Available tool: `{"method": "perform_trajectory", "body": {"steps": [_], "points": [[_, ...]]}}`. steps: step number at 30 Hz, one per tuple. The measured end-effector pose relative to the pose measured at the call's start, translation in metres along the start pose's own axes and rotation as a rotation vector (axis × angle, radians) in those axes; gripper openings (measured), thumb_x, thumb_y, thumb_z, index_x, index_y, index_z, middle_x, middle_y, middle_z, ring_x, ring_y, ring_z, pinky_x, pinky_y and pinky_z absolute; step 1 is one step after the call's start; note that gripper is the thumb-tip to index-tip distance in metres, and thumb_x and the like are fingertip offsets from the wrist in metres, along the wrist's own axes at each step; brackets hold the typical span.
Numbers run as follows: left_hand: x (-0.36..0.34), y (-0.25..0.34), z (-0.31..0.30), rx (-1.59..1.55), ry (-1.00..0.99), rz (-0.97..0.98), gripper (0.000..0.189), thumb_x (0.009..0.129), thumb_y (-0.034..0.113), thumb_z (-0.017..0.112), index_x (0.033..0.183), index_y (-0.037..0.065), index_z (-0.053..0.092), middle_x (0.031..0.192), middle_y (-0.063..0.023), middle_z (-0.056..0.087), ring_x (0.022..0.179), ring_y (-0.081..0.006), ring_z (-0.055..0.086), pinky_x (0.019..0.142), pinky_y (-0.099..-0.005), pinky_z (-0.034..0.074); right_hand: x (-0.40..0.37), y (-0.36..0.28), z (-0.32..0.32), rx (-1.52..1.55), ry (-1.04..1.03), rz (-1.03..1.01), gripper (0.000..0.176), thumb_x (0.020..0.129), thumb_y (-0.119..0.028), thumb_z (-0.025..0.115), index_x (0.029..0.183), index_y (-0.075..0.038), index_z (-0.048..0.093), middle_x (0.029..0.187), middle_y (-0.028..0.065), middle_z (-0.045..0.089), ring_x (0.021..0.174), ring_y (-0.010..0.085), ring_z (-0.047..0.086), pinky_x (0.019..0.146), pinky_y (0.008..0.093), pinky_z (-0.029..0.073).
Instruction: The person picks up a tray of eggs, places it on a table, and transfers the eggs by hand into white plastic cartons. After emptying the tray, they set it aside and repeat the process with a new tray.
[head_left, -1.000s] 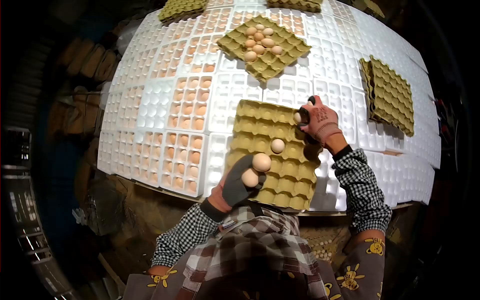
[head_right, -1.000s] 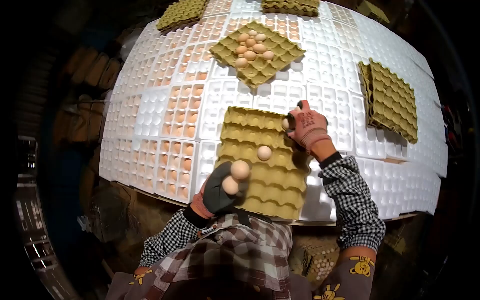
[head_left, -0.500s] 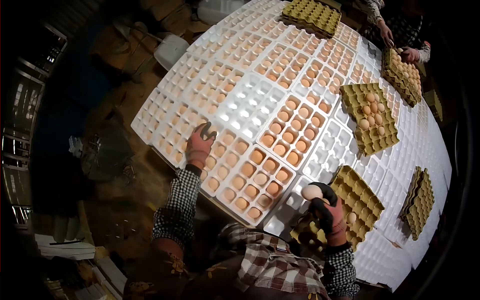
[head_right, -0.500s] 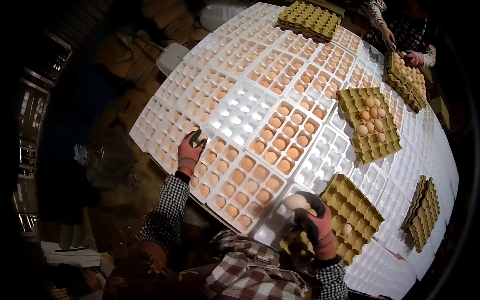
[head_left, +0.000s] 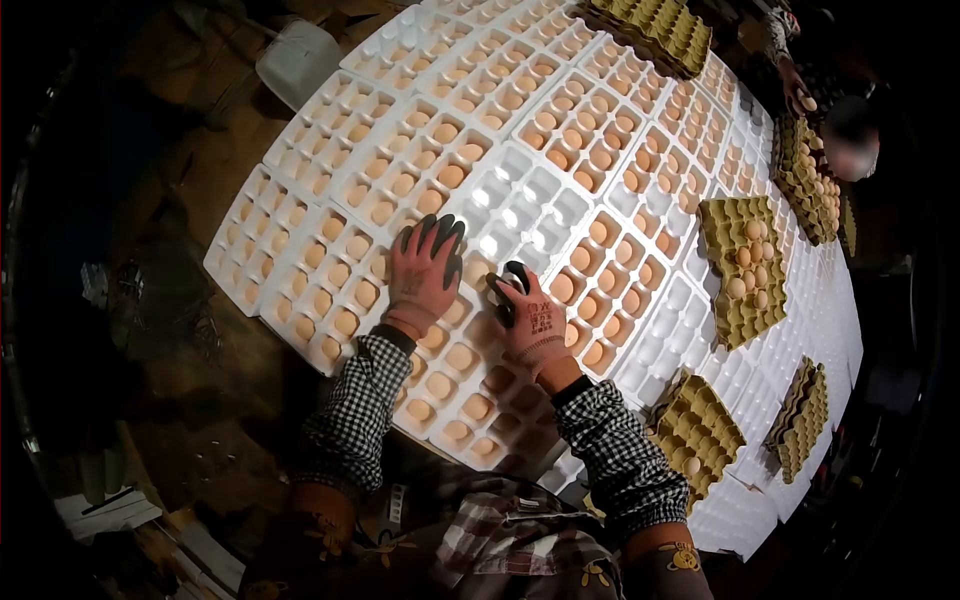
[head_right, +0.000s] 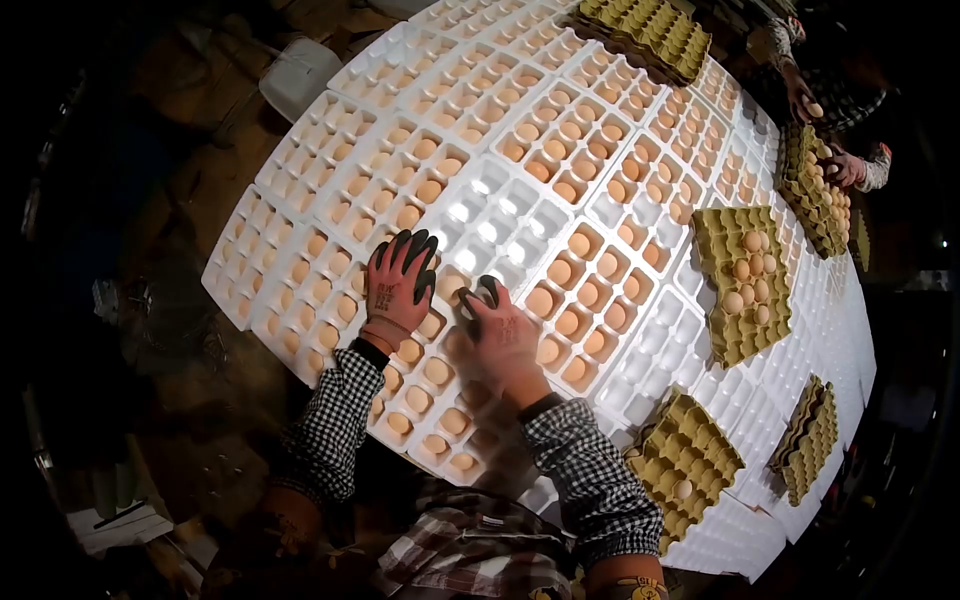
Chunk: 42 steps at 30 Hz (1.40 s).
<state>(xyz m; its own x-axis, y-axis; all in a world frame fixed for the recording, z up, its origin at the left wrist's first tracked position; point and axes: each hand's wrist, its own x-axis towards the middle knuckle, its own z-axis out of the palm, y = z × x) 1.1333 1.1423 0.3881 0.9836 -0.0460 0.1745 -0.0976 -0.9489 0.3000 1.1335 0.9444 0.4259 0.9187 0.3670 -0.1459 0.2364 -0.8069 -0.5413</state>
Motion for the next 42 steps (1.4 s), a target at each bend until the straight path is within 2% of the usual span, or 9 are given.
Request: {"method": "perform_trajectory", "body": {"steps": [8, 15, 18, 21, 27, 29, 31, 37, 42], "points": [[-0.004, -0.006, 0.012, 0.032, -0.009, -0.009, 0.053, 0.077, 0.028, 0.063, 0.129, 0.017, 0.054, 0.139, -0.0114, 0.046, 0.133, -0.0324, 0.035, 0.111, -0.0498, 0.024, 0.039, 0.020, 0.024, -0.200, 0.193, -0.033, 0.061, 0.074, -0.032, 0.070, 0.131, -0.018, 0.053, 0.141, 0.0162, 0.040, 0.133, 0.0385, 0.029, 0.109, 0.0554, 0.018], [-0.001, -0.015, 0.024, -0.028, 0.099, 0.155, 0.055, 0.082, 0.014, 0.059, 0.136, 0.016, 0.050, 0.145, -0.0073, 0.043, 0.133, -0.0324, 0.035, 0.113, -0.0451, 0.024, -0.150, 0.044, -0.070, 0.098, 0.446, 0.106, 0.070, 0.068, -0.030, 0.077, 0.130, -0.010, 0.051, 0.138, 0.0220, 0.040, 0.130, 0.0410, 0.035, 0.109, 0.0493, 0.028], [-0.011, -0.021, 0.041, 0.057, 0.107, 0.059, 0.059, 0.081, 0.014, 0.060, 0.138, 0.013, 0.046, 0.143, -0.0126, 0.042, 0.131, -0.0346, 0.036, 0.112, -0.0475, 0.025, -0.267, 0.096, -0.140, -0.091, 0.777, 0.613, 0.063, 0.065, -0.027, 0.078, 0.120, -0.005, 0.055, 0.123, 0.0187, 0.050, 0.116, 0.0383, 0.047, 0.096, 0.0455, 0.039], [-0.024, 0.056, 0.016, -0.033, 0.193, 0.063, 0.061, 0.079, 0.013, 0.064, 0.136, 0.007, 0.045, 0.138, -0.0171, 0.044, 0.127, -0.0380, 0.038, 0.109, -0.0483, 0.027, -0.333, 0.160, -0.146, -0.267, 0.365, 0.964, 0.057, 0.065, -0.026, 0.079, 0.116, -0.008, 0.060, 0.117, 0.0166, 0.055, 0.100, 0.0331, 0.058, 0.083, 0.0434, 0.048], [-0.133, 0.281, -0.034, -0.594, -0.485, 0.394, 0.066, 0.075, 0.030, 0.070, 0.133, 0.004, 0.049, 0.134, -0.0242, 0.045, 0.121, -0.0409, 0.044, 0.105, -0.0447, 0.035, -0.349, 0.238, -0.165, 0.590, 0.540, 0.587, 0.040, 0.067, -0.023, 0.079, 0.105, -0.015, 0.068, 0.109, 0.0109, 0.061, 0.092, 0.0305, 0.062, 0.077, 0.0429, 0.051], [-0.175, 0.317, -0.020, -0.610, -0.611, 0.281, 0.084, 0.071, 0.033, 0.075, 0.140, 0.002, 0.038, 0.140, -0.0259, 0.037, 0.125, -0.0437, 0.040, 0.105, -0.0470, 0.036, -0.335, 0.222, -0.199, 0.197, 0.228, 0.459, 0.049, 0.066, -0.029, 0.081, 0.109, -0.012, 0.065, 0.103, 0.0084, 0.061, 0.098, 0.0277, 0.059, 0.083, 0.0393, 0.048], [-0.211, 0.333, 0.000, -0.590, -0.540, 0.147, 0.088, 0.070, 0.030, 0.076, 0.140, -0.001, 0.035, 0.140, -0.0270, 0.036, 0.127, -0.0446, 0.039, 0.105, -0.0473, 0.036, -0.333, 0.225, -0.186, -0.351, 0.010, 0.246, 0.059, 0.065, -0.038, 0.081, 0.115, -0.015, 0.061, 0.104, 0.0059, 0.061, 0.102, 0.0267, 0.056, 0.087, 0.0394, 0.045], [-0.227, 0.354, 0.012, -0.656, -0.283, -0.078, 0.064, 0.078, 0.018, 0.064, 0.135, -0.002, 0.043, 0.131, -0.0255, 0.050, 0.119, -0.0418, 0.050, 0.101, -0.0420, 0.041, -0.342, 0.247, -0.219, -0.344, -0.155, -0.130, 0.057, 0.066, -0.041, 0.079, 0.114, -0.016, 0.061, 0.103, 0.0044, 0.063, 0.098, 0.0261, 0.058, 0.086, 0.0391, 0.046], [-0.233, 0.354, 0.017, -0.665, -0.228, -0.118, 0.058, 0.079, 0.014, 0.061, 0.134, 0.002, 0.045, 0.125, -0.0217, 0.056, 0.114, -0.0386, 0.055, 0.097, -0.0395, 0.044, -0.259, 0.296, -0.246, 0.805, 0.445, 0.111, 0.036, 0.071, -0.021, 0.080, 0.099, -0.002, 0.068, 0.091, 0.0105, 0.070, 0.078, 0.0182, 0.066, 0.073, 0.0293, 0.052]]}}
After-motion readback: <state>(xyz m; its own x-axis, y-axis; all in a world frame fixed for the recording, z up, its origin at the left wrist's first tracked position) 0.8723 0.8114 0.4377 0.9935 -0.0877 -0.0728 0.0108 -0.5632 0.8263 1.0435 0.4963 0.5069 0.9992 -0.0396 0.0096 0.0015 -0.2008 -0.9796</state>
